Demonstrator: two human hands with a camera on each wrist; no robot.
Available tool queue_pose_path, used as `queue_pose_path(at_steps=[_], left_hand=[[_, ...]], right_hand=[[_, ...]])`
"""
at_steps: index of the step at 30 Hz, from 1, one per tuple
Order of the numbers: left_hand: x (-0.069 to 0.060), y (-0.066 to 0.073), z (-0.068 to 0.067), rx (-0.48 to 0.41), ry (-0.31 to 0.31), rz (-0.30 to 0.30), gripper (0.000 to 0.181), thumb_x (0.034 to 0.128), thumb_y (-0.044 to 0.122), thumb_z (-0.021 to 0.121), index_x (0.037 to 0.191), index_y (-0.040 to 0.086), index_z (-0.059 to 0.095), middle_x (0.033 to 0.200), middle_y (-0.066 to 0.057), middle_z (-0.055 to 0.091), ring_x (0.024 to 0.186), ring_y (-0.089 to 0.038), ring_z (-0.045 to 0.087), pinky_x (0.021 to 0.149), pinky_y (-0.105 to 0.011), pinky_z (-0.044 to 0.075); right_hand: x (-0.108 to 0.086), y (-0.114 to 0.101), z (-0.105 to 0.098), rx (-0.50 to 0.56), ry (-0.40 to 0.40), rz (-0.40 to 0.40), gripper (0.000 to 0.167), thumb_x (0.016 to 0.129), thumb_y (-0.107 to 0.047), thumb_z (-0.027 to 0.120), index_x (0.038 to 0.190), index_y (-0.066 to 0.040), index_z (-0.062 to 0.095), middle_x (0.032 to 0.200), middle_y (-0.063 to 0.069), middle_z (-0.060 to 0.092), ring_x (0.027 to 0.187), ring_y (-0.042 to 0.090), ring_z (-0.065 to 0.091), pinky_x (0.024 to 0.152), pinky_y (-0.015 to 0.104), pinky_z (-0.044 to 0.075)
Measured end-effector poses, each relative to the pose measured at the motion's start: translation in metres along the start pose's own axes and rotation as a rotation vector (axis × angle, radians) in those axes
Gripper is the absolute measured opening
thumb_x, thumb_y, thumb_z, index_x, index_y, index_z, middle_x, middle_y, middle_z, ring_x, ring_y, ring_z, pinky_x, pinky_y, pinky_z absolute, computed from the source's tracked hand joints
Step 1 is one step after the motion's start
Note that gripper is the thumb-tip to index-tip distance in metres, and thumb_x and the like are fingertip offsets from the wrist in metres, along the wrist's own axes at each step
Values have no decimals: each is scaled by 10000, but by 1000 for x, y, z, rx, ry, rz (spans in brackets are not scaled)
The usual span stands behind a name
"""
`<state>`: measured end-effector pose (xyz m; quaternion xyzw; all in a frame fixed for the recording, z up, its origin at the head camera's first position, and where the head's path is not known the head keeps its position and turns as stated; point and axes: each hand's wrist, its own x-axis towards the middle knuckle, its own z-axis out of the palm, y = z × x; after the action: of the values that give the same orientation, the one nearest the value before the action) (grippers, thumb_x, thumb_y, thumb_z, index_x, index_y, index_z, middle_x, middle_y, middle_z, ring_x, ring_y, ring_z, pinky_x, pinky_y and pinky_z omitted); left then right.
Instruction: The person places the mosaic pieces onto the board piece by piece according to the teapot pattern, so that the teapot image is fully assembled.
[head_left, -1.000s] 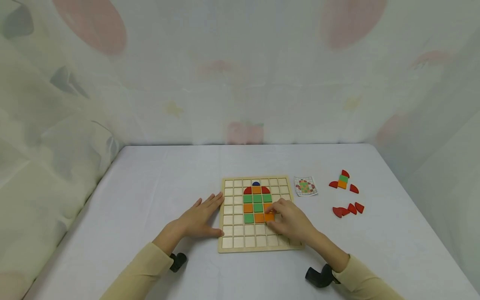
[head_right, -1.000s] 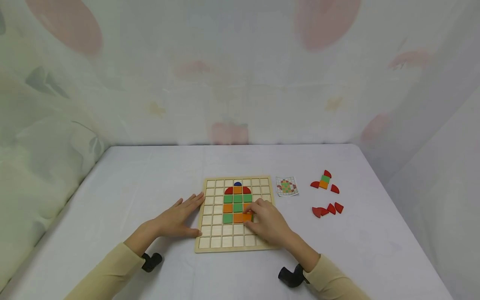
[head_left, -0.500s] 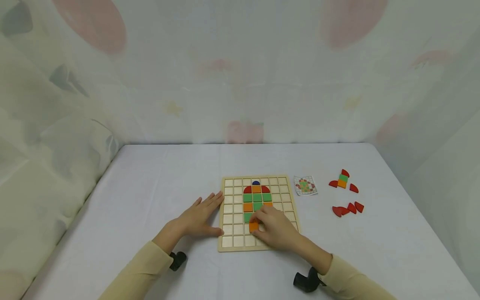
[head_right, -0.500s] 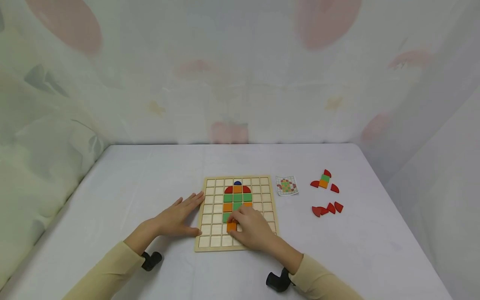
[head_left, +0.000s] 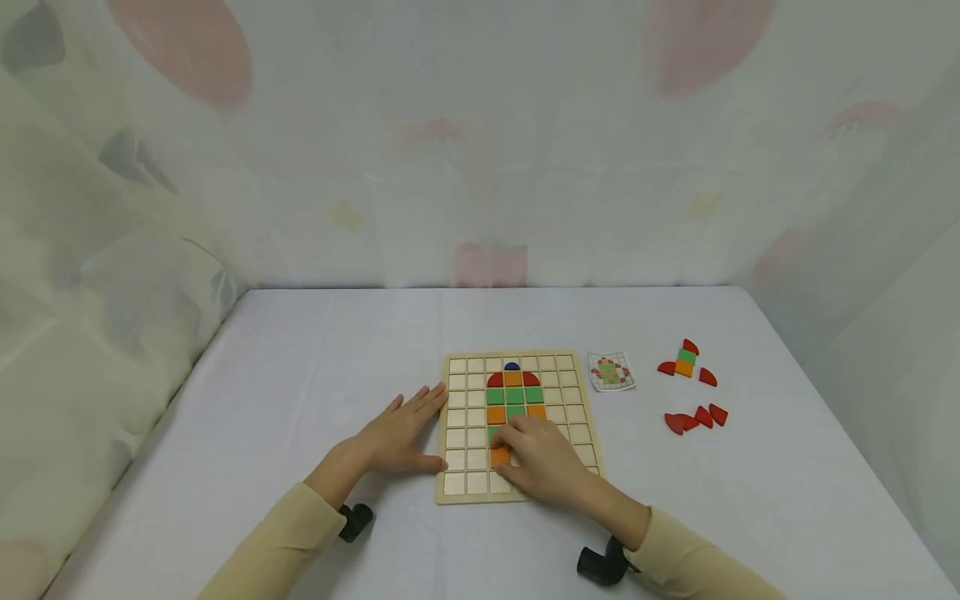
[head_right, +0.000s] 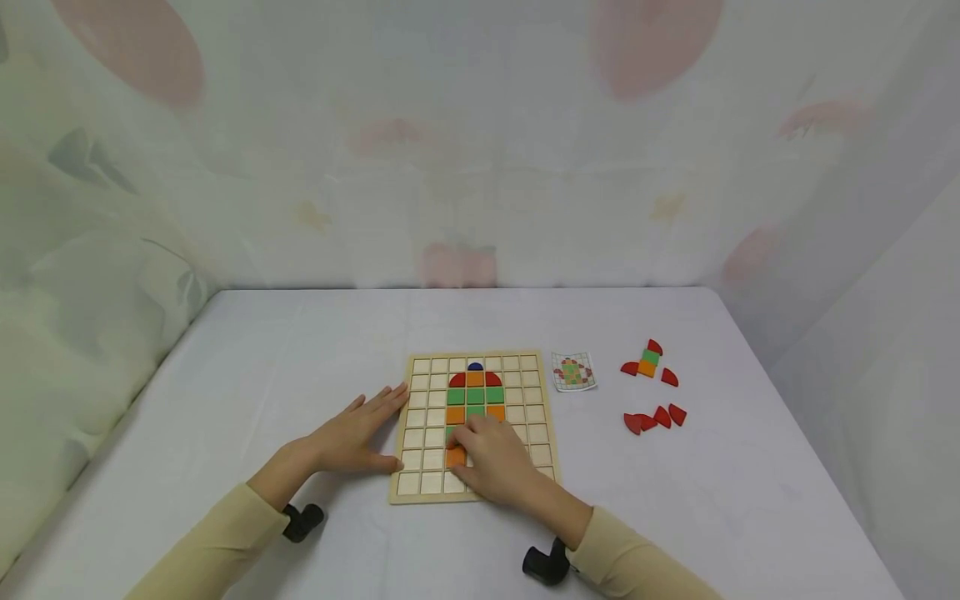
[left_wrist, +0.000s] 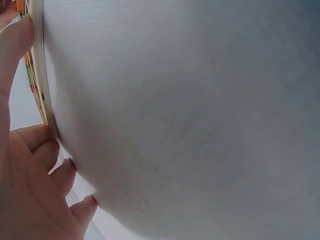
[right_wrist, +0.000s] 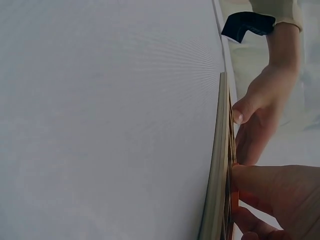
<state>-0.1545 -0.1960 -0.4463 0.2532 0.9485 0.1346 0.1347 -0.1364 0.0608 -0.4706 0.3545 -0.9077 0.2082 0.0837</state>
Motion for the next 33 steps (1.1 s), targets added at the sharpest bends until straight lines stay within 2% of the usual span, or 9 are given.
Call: queue_pose_path(at_steps=[8, 17, 27, 33], left_hand=[[1, -2, 1, 1, 2, 4, 1001, 742, 563, 664, 1479, 87, 182, 1550, -44, 123, 1409, -270, 152, 1097, -564, 143], [1, -2, 1, 1, 7, 5, 998, 742, 556, 668, 1476, 78, 189, 1548, -50, 132, 1407, -274, 158, 1092, -571, 150], [0, 1, 1, -3, 6, 0, 987, 743, 536, 677, 1473, 74, 199, 1547, -52, 139, 1406, -276, 165, 1094, -568, 148], [0, 1, 1, -5, 2, -4, 991, 741, 535, 680, 1472, 70, 200, 1548, -49, 132, 1408, -272, 161, 1096, -568, 144]], right_hand=[[0, -2, -1, -8, -16, 9, 240, 736, -301, 746, 939, -195, 675, 831, -76, 541, 707, 63, 430, 633, 208, 392], [0, -2, -2, 3, -26, 22, 239, 747, -288, 735, 959, -193, 674, 867, -67, 558, 750, 73, 476, 671, 231, 431], [-7, 6, -10, 88, 52, 37, 170, 774, -193, 706, 940, -208, 670, 903, -98, 592, 824, 54, 511, 717, 238, 468], [-12, 22, -25, 123, 87, 93, 182, 781, -157, 719, 952, -186, 662, 909, -99, 597, 826, 66, 501, 706, 215, 466]])
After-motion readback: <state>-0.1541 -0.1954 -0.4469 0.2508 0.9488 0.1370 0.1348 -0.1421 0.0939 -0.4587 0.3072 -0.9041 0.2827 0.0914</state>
